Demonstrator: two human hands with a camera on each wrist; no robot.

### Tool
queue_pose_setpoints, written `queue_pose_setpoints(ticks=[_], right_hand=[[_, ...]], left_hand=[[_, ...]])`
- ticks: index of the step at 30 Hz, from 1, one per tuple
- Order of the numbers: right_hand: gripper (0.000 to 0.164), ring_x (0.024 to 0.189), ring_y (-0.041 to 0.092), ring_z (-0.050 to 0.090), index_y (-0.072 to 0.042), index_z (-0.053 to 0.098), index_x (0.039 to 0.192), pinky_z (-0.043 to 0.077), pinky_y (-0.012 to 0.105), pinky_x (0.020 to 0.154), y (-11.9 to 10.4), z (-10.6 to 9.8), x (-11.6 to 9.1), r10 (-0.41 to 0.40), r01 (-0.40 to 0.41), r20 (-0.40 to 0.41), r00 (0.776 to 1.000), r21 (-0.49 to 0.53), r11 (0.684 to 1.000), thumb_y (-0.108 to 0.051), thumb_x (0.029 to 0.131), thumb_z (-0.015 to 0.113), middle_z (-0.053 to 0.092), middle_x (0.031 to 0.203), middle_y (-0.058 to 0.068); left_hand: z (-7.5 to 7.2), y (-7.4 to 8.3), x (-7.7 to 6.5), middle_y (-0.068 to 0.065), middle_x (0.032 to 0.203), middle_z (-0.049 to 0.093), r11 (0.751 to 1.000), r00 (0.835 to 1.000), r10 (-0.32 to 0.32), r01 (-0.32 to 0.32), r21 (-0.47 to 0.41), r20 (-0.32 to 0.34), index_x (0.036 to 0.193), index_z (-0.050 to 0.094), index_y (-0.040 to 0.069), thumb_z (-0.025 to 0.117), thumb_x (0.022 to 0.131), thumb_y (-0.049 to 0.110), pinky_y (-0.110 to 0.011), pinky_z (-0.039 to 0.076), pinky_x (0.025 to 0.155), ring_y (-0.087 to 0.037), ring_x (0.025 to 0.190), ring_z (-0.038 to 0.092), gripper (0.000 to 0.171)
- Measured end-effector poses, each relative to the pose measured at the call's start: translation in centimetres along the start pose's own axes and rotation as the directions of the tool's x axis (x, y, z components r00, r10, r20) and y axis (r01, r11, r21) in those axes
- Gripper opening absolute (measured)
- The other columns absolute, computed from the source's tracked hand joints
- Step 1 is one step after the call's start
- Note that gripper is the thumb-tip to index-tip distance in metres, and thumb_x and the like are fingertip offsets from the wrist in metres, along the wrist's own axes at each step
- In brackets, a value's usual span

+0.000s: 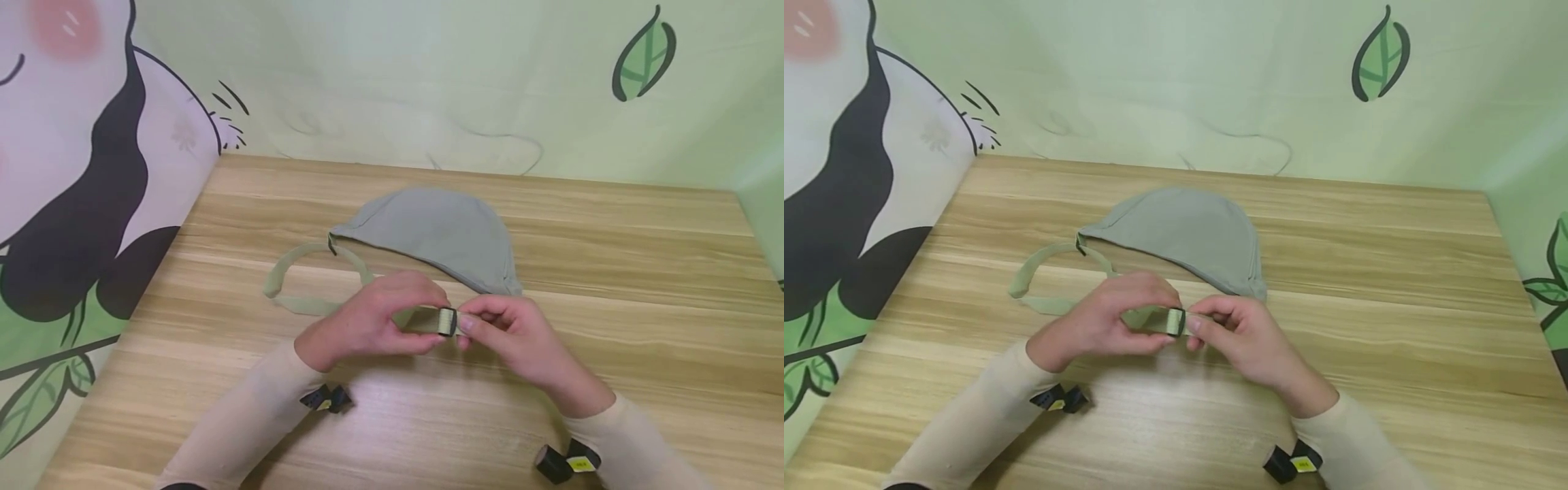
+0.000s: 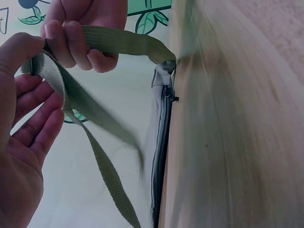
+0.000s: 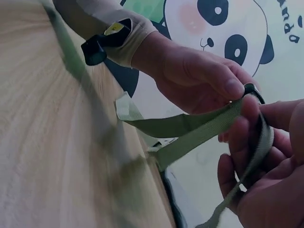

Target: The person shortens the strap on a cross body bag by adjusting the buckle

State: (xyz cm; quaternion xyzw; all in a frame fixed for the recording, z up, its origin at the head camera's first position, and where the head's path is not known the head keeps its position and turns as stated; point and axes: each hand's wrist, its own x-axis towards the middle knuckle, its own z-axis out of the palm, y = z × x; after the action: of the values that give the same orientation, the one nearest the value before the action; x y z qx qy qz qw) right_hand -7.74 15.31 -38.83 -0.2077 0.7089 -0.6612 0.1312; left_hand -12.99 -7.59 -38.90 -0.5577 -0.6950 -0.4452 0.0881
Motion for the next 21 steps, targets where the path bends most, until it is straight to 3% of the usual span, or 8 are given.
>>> queue_pose_setpoints(ticks=[6, 10, 17, 21], right_hand=[[0.013, 0.083, 0.027, 0.065, -0.009, 0.066, 0.104, 0.053, 0.034, 0.074, 0.3, -0.8, -0.1, 0.003, 0.002, 0.05, 0.999, -0.113, 0.994, -0.008, 0.095, 0.057, 0.07, 0.083, 0.007], [0.016, 0.087, 0.02, 0.062, -0.012, 0.066, 0.107, 0.051, 0.03, 0.075, 1.1, -1.6, -0.3, -0.012, 0.025, 0.072, 0.997, -0.176, 0.984, -0.006, 0.095, 0.056, 0.069, 0.09, 0.006], [0.012, 0.078, 0.027, 0.057, -0.01, 0.066, 0.095, 0.048, 0.029, 0.066, 1.7, -2.1, -0.6, -0.03, 0.043, 0.086, 0.996, -0.147, 0.988, -0.002, 0.094, 0.057, 0.062, 0.082, 0.018], [0.014, 0.076, 0.026, 0.055, -0.012, 0.064, 0.092, 0.047, 0.028, 0.066, 1.4, -2.0, -0.4, -0.056, 0.068, 0.086, 0.995, -0.142, 0.988, -0.001, 0.094, 0.055, 0.06, 0.078, 0.015]], left_hand=[[-0.1, -0.1, -0.1, 0.005, 0.1, 0.066, 1.0, 1.0, -0.024, 0.024, -0.019, -0.011, 0.103, 0.066, 0.012, 0.073, 0.082, 0.023, -0.024, 0.046, 0.089, -0.007, 0.094, 0.06, 0.025], [-0.2, -0.1, -0.3, 0.004, 0.101, 0.066, 0.999, 0.999, -0.034, 0.033, -0.029, -0.02, 0.103, 0.066, 0.012, 0.074, 0.081, 0.023, -0.024, 0.047, 0.089, -0.007, 0.097, 0.059, 0.026], [-0.3, -0.5, -0.5, 0.003, 0.102, 0.066, 0.998, 0.999, -0.052, 0.052, -0.024, -0.009, 0.103, 0.066, 0.012, 0.076, 0.079, 0.02, -0.024, 0.047, 0.09, -0.007, 0.098, 0.059, 0.027], [-0.3, -0.5, -0.3, 0.003, 0.101, 0.067, 0.998, 0.999, -0.049, 0.048, -0.034, -0.01, 0.104, 0.066, 0.012, 0.076, 0.079, 0.019, -0.024, 0.047, 0.089, -0.007, 0.097, 0.059, 0.028]])
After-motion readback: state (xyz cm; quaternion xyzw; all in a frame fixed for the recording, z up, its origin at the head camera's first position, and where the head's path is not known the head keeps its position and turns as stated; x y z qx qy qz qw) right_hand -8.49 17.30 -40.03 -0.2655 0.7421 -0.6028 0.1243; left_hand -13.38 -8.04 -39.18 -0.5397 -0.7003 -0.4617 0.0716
